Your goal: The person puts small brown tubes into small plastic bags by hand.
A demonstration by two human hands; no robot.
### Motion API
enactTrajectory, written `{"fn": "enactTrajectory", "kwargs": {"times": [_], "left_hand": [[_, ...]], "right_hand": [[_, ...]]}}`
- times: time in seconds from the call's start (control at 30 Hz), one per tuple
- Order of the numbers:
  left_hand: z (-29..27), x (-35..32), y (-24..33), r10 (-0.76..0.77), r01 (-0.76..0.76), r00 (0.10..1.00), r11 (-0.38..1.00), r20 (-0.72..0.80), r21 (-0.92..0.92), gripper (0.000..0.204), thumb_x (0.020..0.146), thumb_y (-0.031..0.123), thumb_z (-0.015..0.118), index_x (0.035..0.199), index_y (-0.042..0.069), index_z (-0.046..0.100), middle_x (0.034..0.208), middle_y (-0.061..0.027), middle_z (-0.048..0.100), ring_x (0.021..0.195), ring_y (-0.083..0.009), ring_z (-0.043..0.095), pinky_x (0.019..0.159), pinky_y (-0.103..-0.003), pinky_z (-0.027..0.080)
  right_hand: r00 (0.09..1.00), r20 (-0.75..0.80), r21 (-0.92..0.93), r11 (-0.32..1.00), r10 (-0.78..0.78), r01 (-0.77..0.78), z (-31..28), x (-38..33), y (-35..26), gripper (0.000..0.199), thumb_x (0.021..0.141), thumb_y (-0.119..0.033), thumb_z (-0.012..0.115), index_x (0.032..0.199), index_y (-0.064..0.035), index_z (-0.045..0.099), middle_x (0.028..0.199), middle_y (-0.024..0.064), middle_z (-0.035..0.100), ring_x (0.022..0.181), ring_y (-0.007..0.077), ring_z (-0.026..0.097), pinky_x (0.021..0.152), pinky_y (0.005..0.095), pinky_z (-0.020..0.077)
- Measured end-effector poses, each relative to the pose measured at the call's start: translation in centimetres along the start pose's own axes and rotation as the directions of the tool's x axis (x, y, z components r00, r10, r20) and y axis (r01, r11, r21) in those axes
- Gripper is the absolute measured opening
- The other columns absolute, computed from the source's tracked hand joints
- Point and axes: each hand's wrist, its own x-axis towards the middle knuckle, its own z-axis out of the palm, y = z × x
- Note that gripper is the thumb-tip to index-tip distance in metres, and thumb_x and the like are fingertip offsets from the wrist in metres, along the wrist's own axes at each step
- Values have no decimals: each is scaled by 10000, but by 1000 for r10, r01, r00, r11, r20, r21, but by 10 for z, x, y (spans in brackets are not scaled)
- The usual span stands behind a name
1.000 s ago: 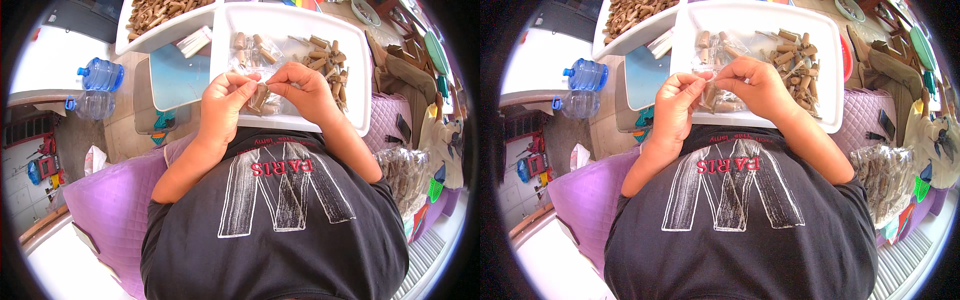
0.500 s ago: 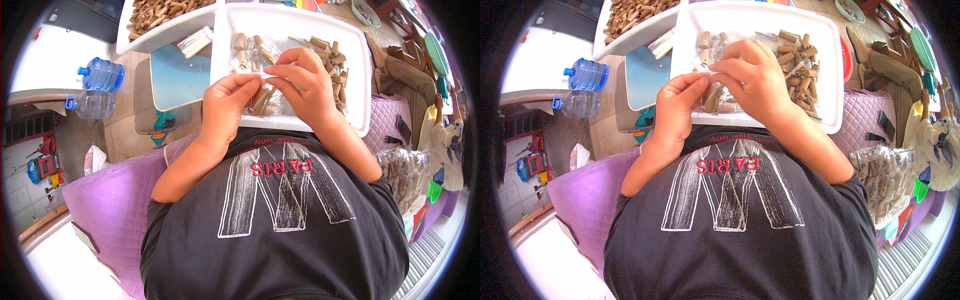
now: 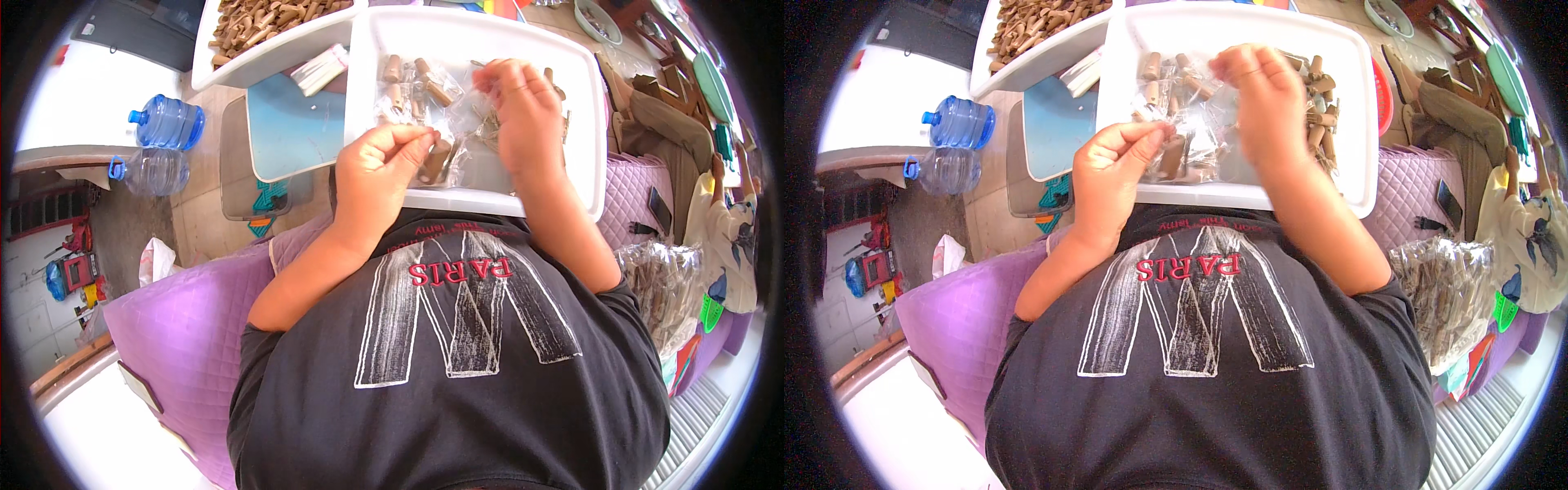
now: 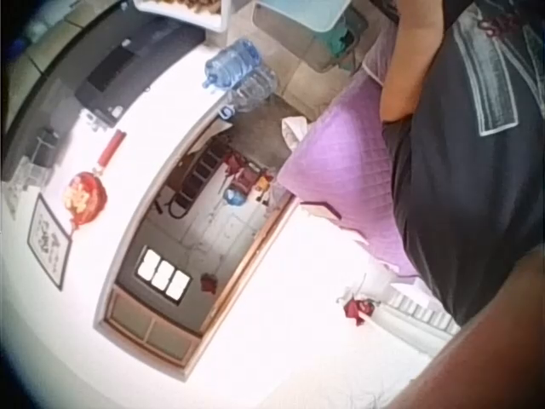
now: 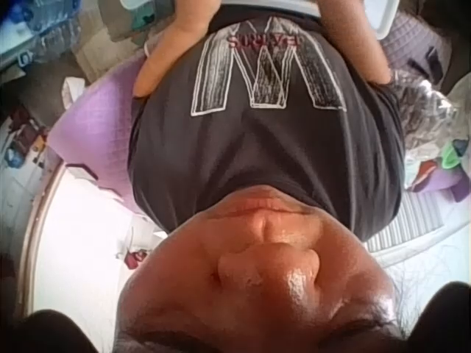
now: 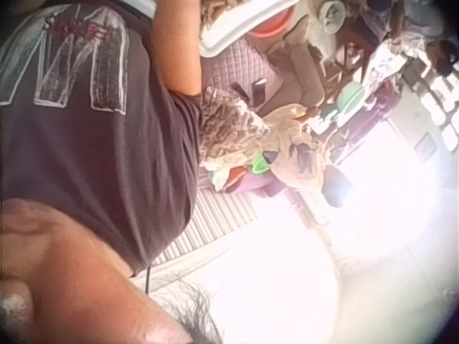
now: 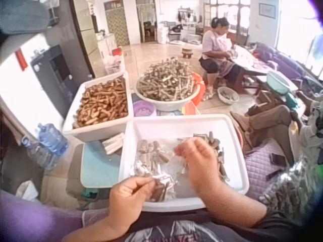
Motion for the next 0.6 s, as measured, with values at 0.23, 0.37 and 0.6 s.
{"fn": "enactTrajectory", "kwargs": {"times": [0.23, 0.37, 0.6], "left_hand": [[-10, 7, 0, -8, 1, 999, 989, -46, -147, 117, 849, 58, 585, 933, -23, 592, 874, -72, 650, 725, -73, 585, 640, -199, 472], [-11, 6, 0, -15, 12, 1000, 991, -16, -135, 132, 853, 60, 577, 951, -28, 574, 894, -84, 646, 752, -84, 594, 656, -210, 482], [-8, 1, 9, -69, 74, 997, 982, 36, -174, 148, 889, 72, 513, 980, -31, 567, 939, -109, 638, 795, -115, 606, 723, -241, 506]], "right_hand": [[909, 237, 33, 932, 343, -361, -19, -16, -5, 150, 893, -128, 518, 962, -12, 585, 651, -38, 475, 578, 32, 401, 534, 156, 329], [895, 346, -202, 954, 281, -221, -8, -30, -4, 182, 849, -138, 593, 980, -14, 617, 682, -39, 527, 593, 18, 415, 533, 155, 326], [890, 381, -128, 967, 252, -218, -10, -29, 1, 112, 824, -110, 620, 876, -11, 623, 721, -24, 576, 638, 47, 486, 583, 184, 399]]}}
